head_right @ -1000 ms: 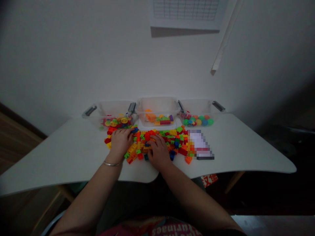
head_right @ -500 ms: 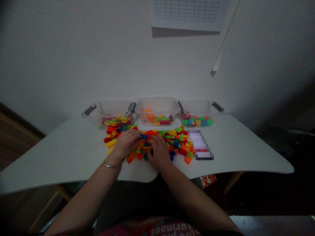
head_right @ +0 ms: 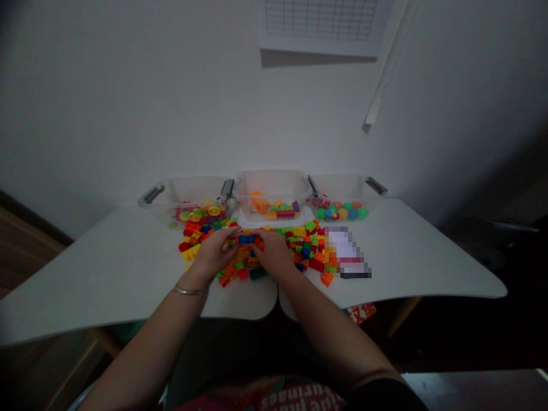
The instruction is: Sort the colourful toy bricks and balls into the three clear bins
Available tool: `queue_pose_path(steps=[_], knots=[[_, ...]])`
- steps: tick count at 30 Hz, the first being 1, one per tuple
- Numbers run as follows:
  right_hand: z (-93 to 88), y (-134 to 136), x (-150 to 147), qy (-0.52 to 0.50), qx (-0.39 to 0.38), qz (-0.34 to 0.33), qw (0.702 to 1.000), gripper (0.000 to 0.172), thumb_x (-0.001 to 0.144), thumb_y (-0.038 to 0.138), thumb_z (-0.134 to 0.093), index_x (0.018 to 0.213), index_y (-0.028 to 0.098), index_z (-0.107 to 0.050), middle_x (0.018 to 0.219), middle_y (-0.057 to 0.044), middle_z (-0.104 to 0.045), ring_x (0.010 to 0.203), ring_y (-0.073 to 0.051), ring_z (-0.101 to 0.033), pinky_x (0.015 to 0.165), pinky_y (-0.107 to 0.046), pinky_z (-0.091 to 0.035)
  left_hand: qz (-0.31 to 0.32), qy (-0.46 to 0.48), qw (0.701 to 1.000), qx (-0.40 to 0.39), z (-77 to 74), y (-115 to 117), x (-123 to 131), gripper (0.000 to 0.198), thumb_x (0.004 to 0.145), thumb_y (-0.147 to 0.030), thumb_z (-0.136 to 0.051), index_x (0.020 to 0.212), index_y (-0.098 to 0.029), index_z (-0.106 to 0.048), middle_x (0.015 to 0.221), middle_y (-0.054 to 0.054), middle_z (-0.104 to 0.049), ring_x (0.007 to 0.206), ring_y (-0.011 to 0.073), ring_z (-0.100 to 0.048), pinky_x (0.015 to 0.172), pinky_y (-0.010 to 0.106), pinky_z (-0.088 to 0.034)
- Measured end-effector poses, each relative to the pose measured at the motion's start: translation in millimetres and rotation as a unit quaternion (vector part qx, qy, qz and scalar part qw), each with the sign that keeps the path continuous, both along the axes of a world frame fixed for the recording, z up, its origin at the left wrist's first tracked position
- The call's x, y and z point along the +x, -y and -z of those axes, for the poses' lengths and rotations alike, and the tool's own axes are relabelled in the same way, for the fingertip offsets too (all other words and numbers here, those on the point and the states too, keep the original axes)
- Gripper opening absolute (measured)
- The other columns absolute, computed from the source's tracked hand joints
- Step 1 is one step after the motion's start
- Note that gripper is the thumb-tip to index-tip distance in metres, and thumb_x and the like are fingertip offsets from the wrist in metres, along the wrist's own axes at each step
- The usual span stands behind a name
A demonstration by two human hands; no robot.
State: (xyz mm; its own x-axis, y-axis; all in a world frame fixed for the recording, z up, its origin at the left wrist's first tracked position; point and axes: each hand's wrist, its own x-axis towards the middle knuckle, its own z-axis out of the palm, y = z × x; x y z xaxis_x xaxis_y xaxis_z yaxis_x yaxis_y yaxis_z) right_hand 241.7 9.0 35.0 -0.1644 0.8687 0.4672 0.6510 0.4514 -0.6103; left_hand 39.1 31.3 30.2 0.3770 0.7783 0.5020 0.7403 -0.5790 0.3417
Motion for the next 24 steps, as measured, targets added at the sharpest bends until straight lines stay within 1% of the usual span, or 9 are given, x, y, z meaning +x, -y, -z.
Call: queue_pose_path(steps=[3,6,9,13,16,18,21,24], knots=[[4.1,-1.0,-1.7,-0.002,-0.003,0.015,1.000,0.023,0.085,0.021,-0.066,0.108,0.021,-0.070,0.106,-0.008,-0.074,0.101,-0.025,-0.070,0.095,-0.045,-0.054,-0.018,-0.013,1.000,0.003,-2.6,0.0,0.4,0.046,0.087,-0.024,-0.056,0.134,-0.020,-0.058,0.124,0.010,-0.069,0.115,0.0232,-0.064,0.101,0.039,-0.052],[9.7,-0.6,0.2,-0.027,0.004,0.033,0.999,0.024,0.085,0.022,-0.065,0.109,0.021,-0.069,0.107,-0.009,-0.073,0.102,-0.025,-0.069,0.094,-0.045,-0.055,-0.045,-0.037,0.998,0.023,-5.4,0.5,0.8,0.043,0.089,-0.027,-0.055,0.130,-0.020,-0.062,0.122,0.011,-0.070,0.115,0.0255,-0.063,0.104,0.042,-0.049],[7.7,-1.2,7.4,-0.061,0.023,0.033,0.997,0.025,0.084,0.020,-0.062,0.108,0.022,-0.069,0.106,-0.008,-0.073,0.098,-0.024,-0.069,0.092,-0.043,-0.056,-0.057,-0.058,0.996,0.030,-3.8,-0.8,0.7,0.041,0.091,-0.027,-0.051,0.130,-0.019,-0.063,0.126,0.012,-0.069,0.119,0.0266,-0.061,0.108,0.044,-0.045],[-10.3,-8.6,28.1,-0.092,0.090,0.033,0.991,0.026,0.083,0.016,-0.056,0.104,0.023,-0.070,0.108,-0.007,-0.073,0.099,-0.023,-0.068,0.091,-0.041,-0.057,-0.066,-0.080,0.995,0.009,3.5,-5.1,0.1,0.040,0.095,-0.031,-0.046,0.128,-0.018,-0.064,0.133,0.012,-0.066,0.126,0.0263,-0.057,0.113,0.044,-0.041],[-28.7,-22.5,48.6,-0.115,0.149,0.071,0.980,0.023,0.082,0.017,-0.057,0.100,0.022,-0.070,0.107,-0.008,-0.072,0.099,-0.024,-0.066,0.091,-0.043,-0.056,-0.083,-0.097,0.992,-0.012,7.1,-7.4,0.2,0.041,0.096,-0.032,-0.045,0.128,-0.015,-0.064,0.133,0.013,-0.066,0.125,0.0266,-0.057,0.112,0.044,-0.042],[-39.8,-35.1,61.1,-0.120,0.177,0.092,0.973,0.025,0.081,0.015,-0.056,0.100,0.021,-0.070,0.108,-0.009,-0.071,0.103,-0.025,-0.065,0.094,-0.044,-0.055,-0.084,-0.104,0.991,-0.016,7.5,-7.7,0.6,0.041,0.095,-0.031,-0.045,0.129,-0.015,-0.064,0.133,0.013,-0.066,0.125,0.0268,-0.057,0.112,0.044,-0.042],[-52.9,-55.2,74.5,-0.130,0.189,0.116,0.966,0.026,0.081,0.015,-0.054,0.101,0.021,-0.069,0.112,-0.009,-0.068,0.102,-0.023,-0.065,0.093,-0.044,-0.055,-0.087,-0.112,0.990,-0.014,6.8,-6.9,1.4,0.041,0.095,-0.031,-0.045,0.127,-0.016,-0.066,0.132,0.012,-0.066,0.124,0.0277,-0.057,0.110,0.044,-0.043],[-60.4,-73.0,80.9,-0.114,0.196,0.129,0.965,0.025,0.084,0.012,-0.049,0.098,0.020,-0.068,0.109,-0.009,-0.068,0.105,-0.023,-0.064,0.101,-0.047,-0.051,-0.093,-0.125,0.988,-0.018,6.1,-6.4,1.7,0.040,0.095,-0.030,-0.045,0.124,-0.016,-0.068,0.129,0.012,-0.067,0.121,0.0292,-0.058,0.108,0.044,-0.045]])
